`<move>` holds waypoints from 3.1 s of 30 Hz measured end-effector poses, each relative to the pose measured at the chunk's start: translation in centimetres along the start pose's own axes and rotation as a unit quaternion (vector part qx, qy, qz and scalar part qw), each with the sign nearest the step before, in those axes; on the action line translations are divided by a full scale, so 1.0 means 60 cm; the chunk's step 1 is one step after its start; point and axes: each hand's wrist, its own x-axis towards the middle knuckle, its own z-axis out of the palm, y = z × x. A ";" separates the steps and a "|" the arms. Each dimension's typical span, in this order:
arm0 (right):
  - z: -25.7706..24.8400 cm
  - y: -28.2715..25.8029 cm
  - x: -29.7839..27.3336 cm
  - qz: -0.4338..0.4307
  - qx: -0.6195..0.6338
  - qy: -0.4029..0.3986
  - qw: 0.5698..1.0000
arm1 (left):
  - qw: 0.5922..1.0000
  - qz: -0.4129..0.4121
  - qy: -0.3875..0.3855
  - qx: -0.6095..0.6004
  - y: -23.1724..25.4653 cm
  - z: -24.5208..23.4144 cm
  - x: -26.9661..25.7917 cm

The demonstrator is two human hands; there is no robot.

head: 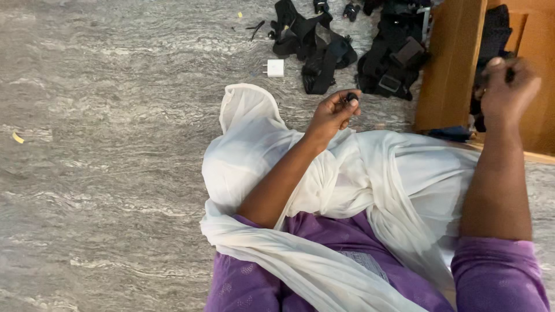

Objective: The person sits on the floor and assembles small black camera accessories, including attaching a battery to a mount and fitting a mount into a head strap. The person handles the components by hand, connecting them together.

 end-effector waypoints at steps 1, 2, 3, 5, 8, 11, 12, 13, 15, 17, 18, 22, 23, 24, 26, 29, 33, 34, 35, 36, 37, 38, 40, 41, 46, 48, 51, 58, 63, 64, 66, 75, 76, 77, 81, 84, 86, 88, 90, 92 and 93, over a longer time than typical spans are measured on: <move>0.005 0.001 -0.001 0.002 0.001 0.001 1.000 | 1.000 0.004 0.007 -0.001 -0.008 -0.009 0.001; 0.002 0.002 0.003 0.003 0.019 0.015 1.000 | 1.000 0.007 0.014 -0.002 -0.016 -0.017 0.003; 0.002 0.004 0.008 0.002 0.036 0.029 0.999 | 1.000 0.012 0.021 -0.003 -0.024 -0.025 0.008; 0.009 0.009 0.015 0.099 0.070 -0.023 0.992 | 0.999 0.012 0.047 -0.014 -0.038 -0.038 0.021; 0.018 0.036 0.017 0.109 -0.089 -0.095 0.985 | 0.997 0.003 0.061 -0.047 -0.047 -0.057 0.052; 0.019 0.082 0.030 0.055 -0.236 -0.161 0.957 | 0.995 0.014 0.076 -0.062 -0.051 -0.062 0.071; 0.021 0.098 0.038 0.037 -0.264 -0.183 0.946 | 0.994 0.022 0.085 -0.063 -0.049 -0.063 0.076; 0.022 0.116 0.041 0.042 -0.279 -0.183 0.942 | 0.994 0.035 0.080 -0.064 -0.048 -0.063 0.078; 0.027 0.146 0.044 0.054 -0.305 -0.190 0.932 | 0.993 0.061 0.073 -0.067 -0.045 -0.061 0.079; 0.031 0.169 0.041 0.061 -0.323 -0.205 0.922 | 0.993 0.050 0.077 -0.070 -0.041 -0.056 0.080; 0.032 0.176 0.042 0.063 -0.332 -0.213 0.917 | 0.993 0.044 0.079 -0.072 -0.040 -0.054 0.081; 0.041 0.182 0.033 0.070 -0.358 -0.238 0.900 | 0.996 0.038 0.074 -0.039 -0.046 -0.048 0.084; 0.041 0.176 0.034 0.069 -0.367 -0.239 0.896 | 0.996 0.036 0.079 -0.024 -0.049 -0.048 0.088; 0.042 0.167 0.037 0.071 -0.375 -0.242 0.892 | 0.996 0.034 0.084 -0.009 -0.054 -0.049 0.092; 0.041 0.136 0.047 0.062 -0.422 -0.229 0.875 | 0.991 0.055 0.114 0.031 -0.063 -0.053 0.107; 0.045 0.059 0.042 -0.032 -0.504 -0.128 0.853 | 0.989 0.027 0.143 0.038 -0.078 -0.067 0.114; 0.065 -0.079 -0.008 -0.147 -0.247 -0.068 0.955 | 0.992 0.026 0.118 -0.023 -0.098 -0.065 0.120; 0.084 -0.116 -0.032 -0.145 -0.113 -0.110 0.977 | 0.993 0.014 0.106 -0.045 -0.100 -0.064 0.120; 0.105 -0.150 -0.058 -0.134 0.012 -0.149 0.980 | 0.994 0.000 0.092 -0.064 -0.101 -0.063 0.119; 0.132 -0.183 -0.081 -0.105 -0.001 -0.195 0.975 | 0.993 -0.013 0.079 -0.084 -0.101 -0.062 0.118; 0.154 -0.212 -0.100 -0.126 -0.011 -0.240 0.963 | 0.994 -0.013 0.073 -0.080 -0.101 -0.060 0.116; 0.171 -0.236 -0.119 -0.140 0.004 -0.258 0.956 | 0.995 -0.013 0.066 -0.077 -0.100 -0.058 0.115; 0.191 -0.268 -0.135 -0.138 0.036 -0.276 0.950 | 0.994 -0.028 0.061 -0.092 -0.100 -0.052 0.114; 0.202 -0.279 -0.138 -0.125 0.055 -0.277 0.951 | 0.991 -0.041 0.064 -0.110 -0.098 -0.054 0.113; 0.214 -0.282 -0.130 -0.103 0.088 -0.275 0.952 | 0.992 -0.048 0.026 -0.116 -0.105 -0.061 0.111; 0.215 -0.267 -0.127 -0.110 0.065 -0.284 0.950 | 0.996 -0.041 0.020 -0.083 -0.111 -0.062 0.114; 0.226 -0.234 -0.118 -0.060 0.079 -0.329 0.939 | 0.998 -0.033 0.041 -0.046 -0.115 -0.064 0.114; 0.253 -0.154 -0.105 0.061 0.200 -0.415 0.886 | 0.988 -0.093 0.122 -0.003 -0.109 -0.057 0.109; 0.262 -0.115 -0.093 0.128 0.265 -0.360 0.885 | 0.979 -0.033 0.198 0.043 -0.093 -0.078 0.122; 0.265 -0.111 -0.092 0.135 0.254 -0.359 0.888 | 0.957 0.037 0.205 0.200 -0.092 -0.080 0.117; 0.264 -0.104 -0.091 0.148 0.229 -0.357 0.893 | 0.831 0.172 0.199 0.490 -0.095 -0.080 0.105; 0.271 -0.108 -0.103 0.153 0.213 -0.366 0.893 | 0.608 0.086 0.005 0.789 -0.141 -0.088 0.105; 0.270 -0.110 -0.101 0.172 0.241 -0.369 0.881 | 0.618 0.084 0.016 0.782 -0.143 -0.094 0.109; 0.269 -0.113 -0.097 0.190 0.267 -0.372 0.868 | 0.628 0.082 0.026 0.774 -0.142 -0.100 0.114; 0.245 -0.129 -0.077 0.284 0.311 -0.385 0.821 | 0.704 0.087 0.076 0.701 -0.129 -0.105 0.116; 0.223 -0.150 -0.063 0.330 0.408 -0.395 0.754 | 0.861 0.042 0.121 0.492 -0.108 -0.083 0.123; 0.207 -0.167 -0.063 0.339 0.426 -0.390 0.742 | 0.889 0.072 0.152 0.426 -0.090 -0.062 0.121; 0.189 -0.184 -0.067 0.346 0.440 -0.376 0.739 | 0.920 0.112 0.163 0.339 -0.067 -0.039 0.115; 0.173 -0.204 -0.079 0.351 0.447 -0.354 0.742 | 0.947 0.160 0.154 0.230 -0.039 -0.016 0.094; 0.156 -0.222 -0.092 0.347 0.481 -0.329 0.735 | 0.948 0.156 0.147 0.236 -0.007 0.001 0.065; 0.153 -0.231 -0.096 0.344 0.498 -0.318 0.729 | 0.947 0.155 0.145 0.240 0.008 0.009 0.050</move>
